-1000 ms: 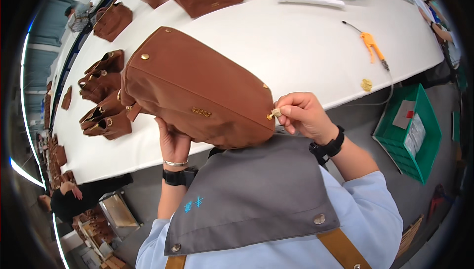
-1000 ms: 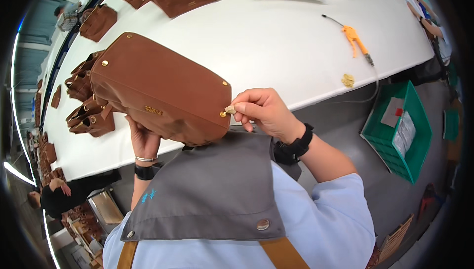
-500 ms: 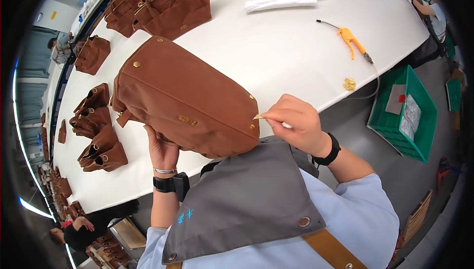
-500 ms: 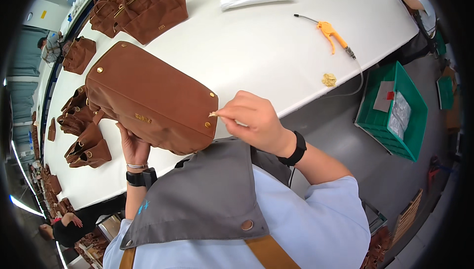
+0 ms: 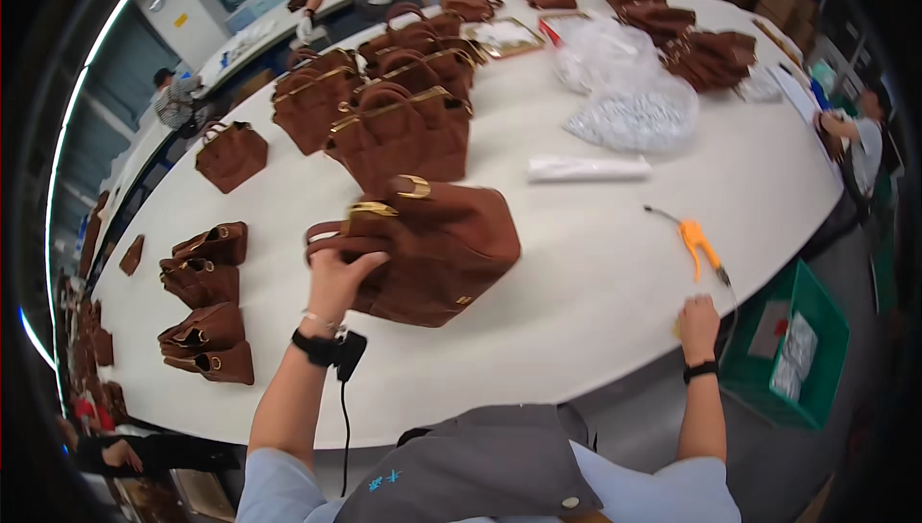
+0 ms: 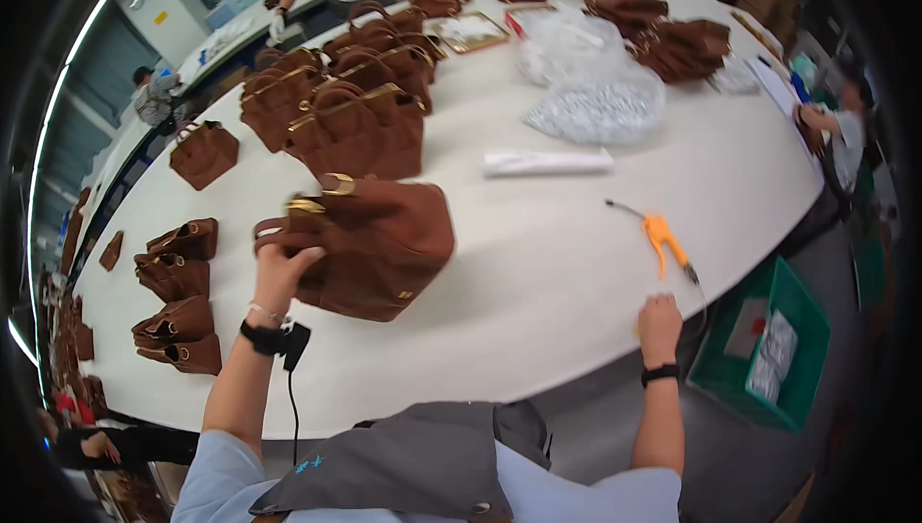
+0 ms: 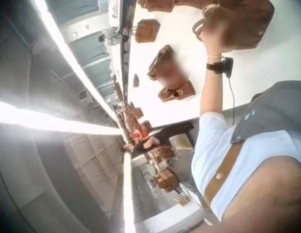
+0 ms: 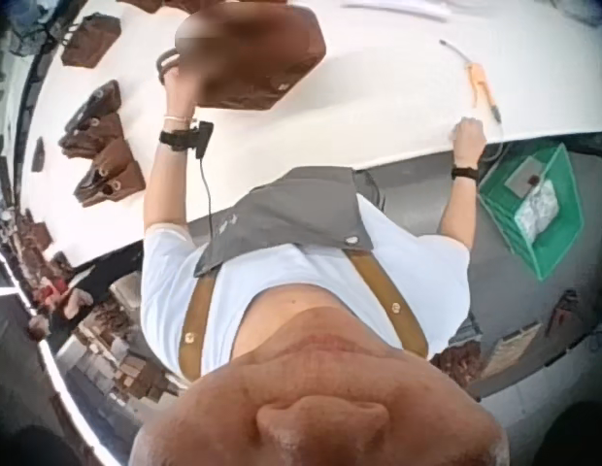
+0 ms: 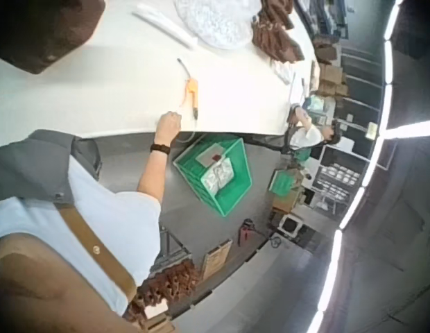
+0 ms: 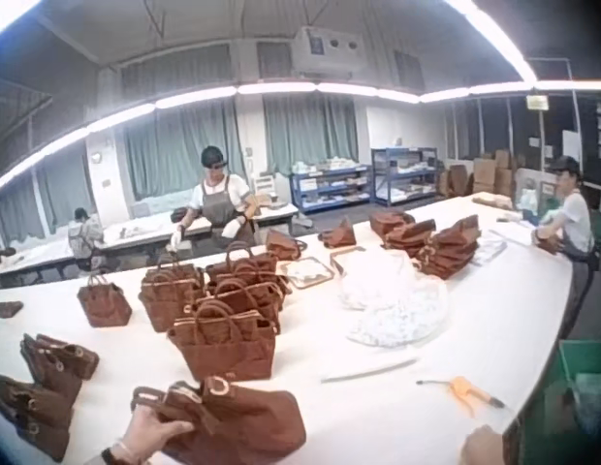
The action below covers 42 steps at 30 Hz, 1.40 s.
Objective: The person wipes the exterior of brown handbags with a white cloth at a factory workstation. They handle the bags one by one, turning them over to clean different sides and corners, then placing them back on the table.
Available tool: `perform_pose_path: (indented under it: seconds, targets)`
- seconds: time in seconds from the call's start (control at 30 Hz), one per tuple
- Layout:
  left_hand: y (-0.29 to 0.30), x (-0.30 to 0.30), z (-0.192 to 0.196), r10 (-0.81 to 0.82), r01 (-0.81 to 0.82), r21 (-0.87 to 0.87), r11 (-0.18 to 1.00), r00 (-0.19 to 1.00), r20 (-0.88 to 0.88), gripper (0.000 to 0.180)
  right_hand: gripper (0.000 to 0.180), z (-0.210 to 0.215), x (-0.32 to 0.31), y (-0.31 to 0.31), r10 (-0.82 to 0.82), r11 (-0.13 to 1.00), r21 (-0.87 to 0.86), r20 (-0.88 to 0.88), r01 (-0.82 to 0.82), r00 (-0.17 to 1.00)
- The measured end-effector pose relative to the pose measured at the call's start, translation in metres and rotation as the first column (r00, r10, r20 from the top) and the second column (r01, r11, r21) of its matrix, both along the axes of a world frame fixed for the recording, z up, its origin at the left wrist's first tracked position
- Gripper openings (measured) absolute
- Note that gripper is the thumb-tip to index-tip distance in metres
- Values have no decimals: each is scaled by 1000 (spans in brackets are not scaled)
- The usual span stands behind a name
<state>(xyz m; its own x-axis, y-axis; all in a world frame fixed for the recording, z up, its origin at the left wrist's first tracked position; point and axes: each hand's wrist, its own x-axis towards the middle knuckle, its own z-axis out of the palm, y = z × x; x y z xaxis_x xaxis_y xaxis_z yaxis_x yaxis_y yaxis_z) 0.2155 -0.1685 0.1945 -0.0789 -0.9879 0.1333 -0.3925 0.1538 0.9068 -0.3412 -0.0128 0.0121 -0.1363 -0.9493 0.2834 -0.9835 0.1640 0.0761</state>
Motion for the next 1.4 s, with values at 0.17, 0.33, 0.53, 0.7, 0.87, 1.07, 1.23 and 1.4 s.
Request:
perform_pose_path:
  seconds: [0.17, 0.33, 0.53, 0.7, 0.87, 1.07, 1.23, 1.4]
  targets:
    - [-83, -26, -22, 39, 112, -184, 977, 745, 665, 32, 8, -24, 1, 15, 24, 975, 222, -86, -5, 996]
    - [-119, -17, -76, 307, 177, -502, 846, 609, 731, 49, 14, -24, 25, 11, -38, 943, 324, -121, 75, 992]
    - [-89, 24, -71, 107, 422, -593, 686, 748, 656, 42, 24, 5, 47, 20, 266, 782, 617, -459, 88, 848]
    - [-6, 113, -57, 225, 255, -614, 747, 772, 594, 34, 27, 7, 10, 25, 246, 905, 409, -268, -121, 932]
    - [92, 310, -28, 952, -514, -802, 305, 146, 268, 30, 32, 48, 43, 25, -24, 972, 234, 169, -17, 985]
    - [170, 543, -31, 985, -991, 33, -128, -123, 124, 87, 37, 56, 117, -20, 178, 932, 274, 226, -238, 958]
    - [110, 550, -24, 972, -976, 130, -172, -147, 185, 97, 25, 61, 150, -20, 311, 932, 144, 159, -334, 937]
    - [79, 554, -23, 980, -924, 332, -189, -198, 8, 79, 20, 39, 125, -10, 258, 961, 59, 175, -271, 950]
